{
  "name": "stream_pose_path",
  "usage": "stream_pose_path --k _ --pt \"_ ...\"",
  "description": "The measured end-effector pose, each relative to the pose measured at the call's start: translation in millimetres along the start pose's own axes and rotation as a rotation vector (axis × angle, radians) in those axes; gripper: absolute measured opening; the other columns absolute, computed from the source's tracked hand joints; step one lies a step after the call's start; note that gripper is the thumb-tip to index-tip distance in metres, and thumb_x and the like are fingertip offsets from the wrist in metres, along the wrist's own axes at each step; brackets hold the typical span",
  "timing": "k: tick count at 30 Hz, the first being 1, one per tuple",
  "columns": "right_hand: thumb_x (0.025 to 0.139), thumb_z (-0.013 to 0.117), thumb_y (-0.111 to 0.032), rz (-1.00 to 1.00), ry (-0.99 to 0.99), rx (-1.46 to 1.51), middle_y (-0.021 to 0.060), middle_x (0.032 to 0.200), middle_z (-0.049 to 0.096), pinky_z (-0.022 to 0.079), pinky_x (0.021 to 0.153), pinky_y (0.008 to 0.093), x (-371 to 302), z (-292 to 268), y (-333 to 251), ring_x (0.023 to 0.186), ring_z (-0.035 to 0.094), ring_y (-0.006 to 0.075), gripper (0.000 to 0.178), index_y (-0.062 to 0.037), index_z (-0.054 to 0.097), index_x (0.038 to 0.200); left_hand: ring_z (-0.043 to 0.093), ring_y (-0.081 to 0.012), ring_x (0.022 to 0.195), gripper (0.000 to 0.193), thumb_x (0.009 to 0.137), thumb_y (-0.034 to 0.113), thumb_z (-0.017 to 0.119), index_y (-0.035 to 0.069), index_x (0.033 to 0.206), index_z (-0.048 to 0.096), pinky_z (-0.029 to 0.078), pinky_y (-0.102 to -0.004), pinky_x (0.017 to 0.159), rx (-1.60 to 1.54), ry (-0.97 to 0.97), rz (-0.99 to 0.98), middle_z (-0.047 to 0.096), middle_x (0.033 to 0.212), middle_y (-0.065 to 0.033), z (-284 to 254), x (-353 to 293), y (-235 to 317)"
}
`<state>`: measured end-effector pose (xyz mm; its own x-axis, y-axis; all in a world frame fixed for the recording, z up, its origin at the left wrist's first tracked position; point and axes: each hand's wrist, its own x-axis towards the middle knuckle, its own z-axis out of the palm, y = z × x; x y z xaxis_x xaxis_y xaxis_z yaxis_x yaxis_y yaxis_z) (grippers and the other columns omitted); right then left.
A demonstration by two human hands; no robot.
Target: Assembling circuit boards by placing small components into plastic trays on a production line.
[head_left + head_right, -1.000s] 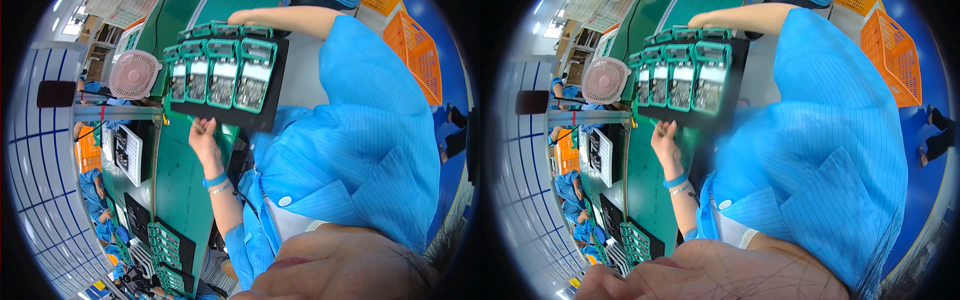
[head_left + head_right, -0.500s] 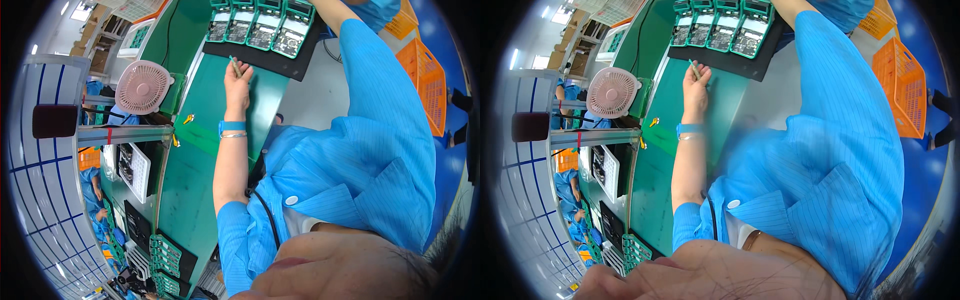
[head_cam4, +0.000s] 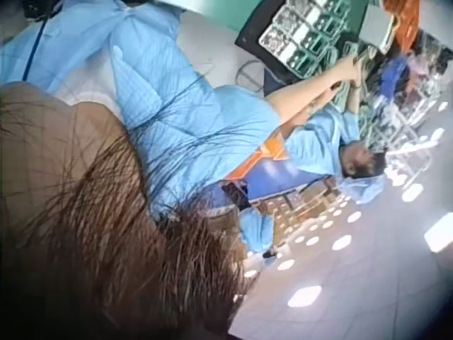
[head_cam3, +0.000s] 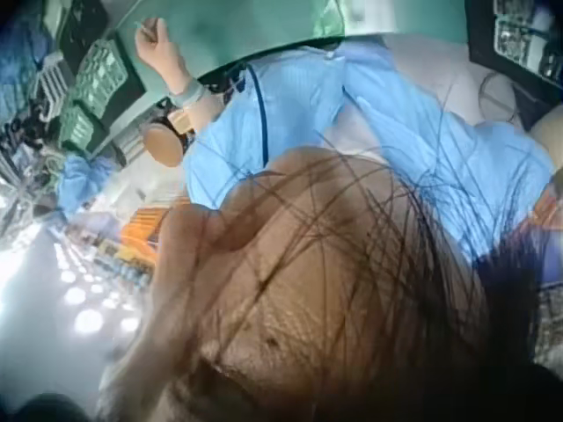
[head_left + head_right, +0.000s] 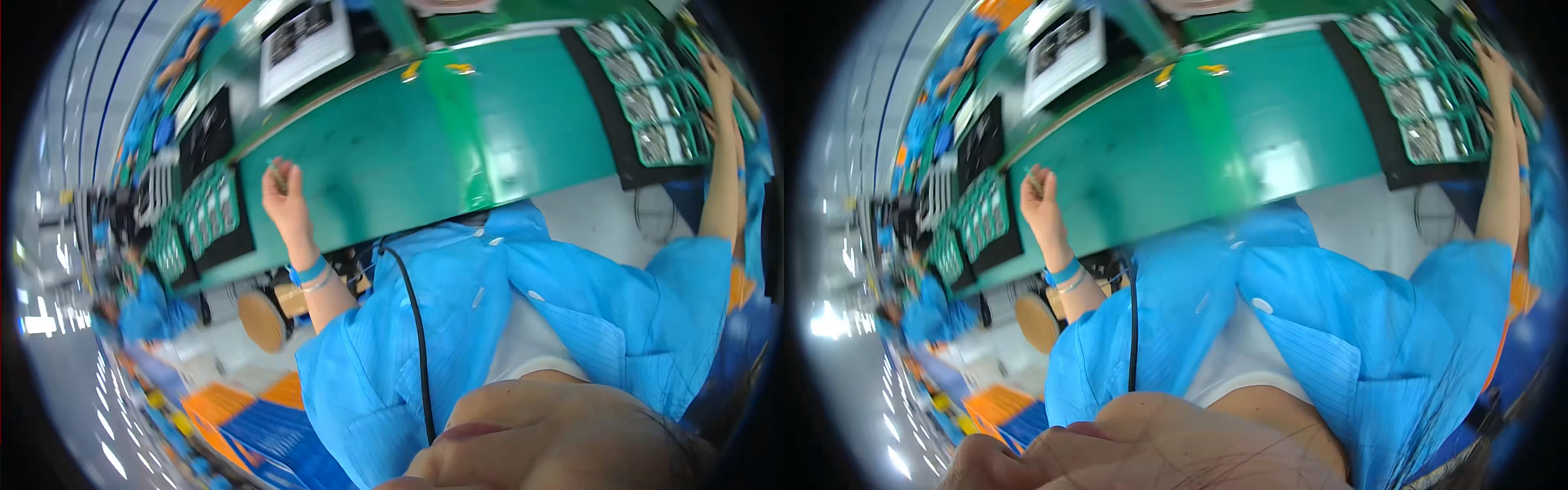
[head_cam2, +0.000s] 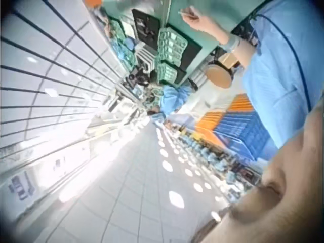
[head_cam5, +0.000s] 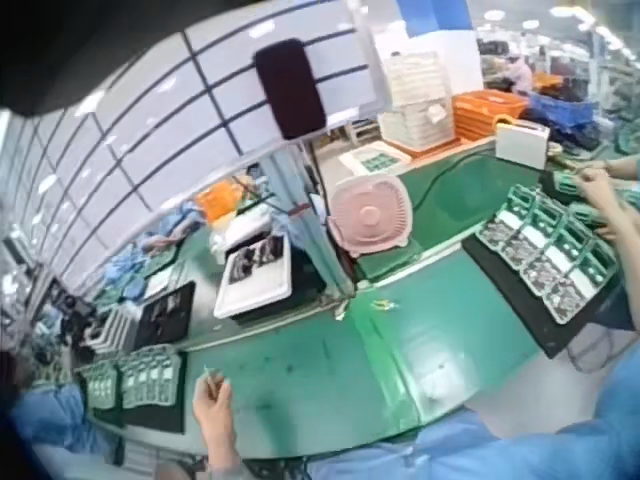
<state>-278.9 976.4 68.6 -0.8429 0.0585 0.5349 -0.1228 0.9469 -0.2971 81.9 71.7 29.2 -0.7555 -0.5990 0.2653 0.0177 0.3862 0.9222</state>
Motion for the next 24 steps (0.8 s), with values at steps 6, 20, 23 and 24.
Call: stream_pose_path --k 6,20,23,24 --pt "0.099 0.064 -0.026 0.014 -0.33 0.64 -0.0069 0.079 0.051 0.03 0.061 0.0223 -71.0 40.3 -329.7 0.072 0.041 0.0034 0.029 -0.0063 0.076 0.116 0.066 -0.0408 0.109 0.061 0.085 0.026 0.08 -0.008 0.13 0.056 0.051 -0.0456 0.097 0.758 0.728 -0.295 0.066 0.121 -0.0285 -207.3 -23.0 -113.9" --pt "0.097 0.066 -0.027 -0.35 -1.272 1.155 -0.0008 0.069 0.06 0.033 0.054 0.0244 -246.1 164.9 -734.2 0.059 0.044 0.0038 0.024 -0.0042 0.074 0.096 0.052 -0.0142 0.058 0.023 0.089 0.009 0.079 -0.001 0.083 0.059 0.039 -0.0299 0.05 -0.109 0.697 -0.664 0.058 0.073 -0.0043 -234.3 31.2 -107.1" --pt "0.099 0.063 -0.027 -0.222 -1.452 1.254 0.0058 0.077 0.066 0.027 0.046 0.0225 -264.7 178.7 -787.0 0.051 0.038 0.004 0.031 0.0023 0.069 0.109 0.061 -0.0177 0.064 0.018 0.09 0.005 0.077 -0.002 0.092 0.06 0.049 -0.0319 0.055 -0.206 0.796 -0.374 0.065 0.084 -0.0077 -228.2 12.9 -129.4" --pt "0.1 0.062 -0.027 -0.181 -1.468 1.274 0.0092 0.081 0.069 0.025 0.044 0.0219 -267.2 184.9 -797.1 0.048 0.037 0.0044 0.036 0.0055 0.066 0.115 0.067 -0.0216 0.072 0.018 0.09 0.0 0.074 -0.004 0.101 0.06 0.055 -0.0352 0.059 -0.339 0.699 -0.355 0.068 0.097 -0.0121 -229.3 8.8 -126.9"
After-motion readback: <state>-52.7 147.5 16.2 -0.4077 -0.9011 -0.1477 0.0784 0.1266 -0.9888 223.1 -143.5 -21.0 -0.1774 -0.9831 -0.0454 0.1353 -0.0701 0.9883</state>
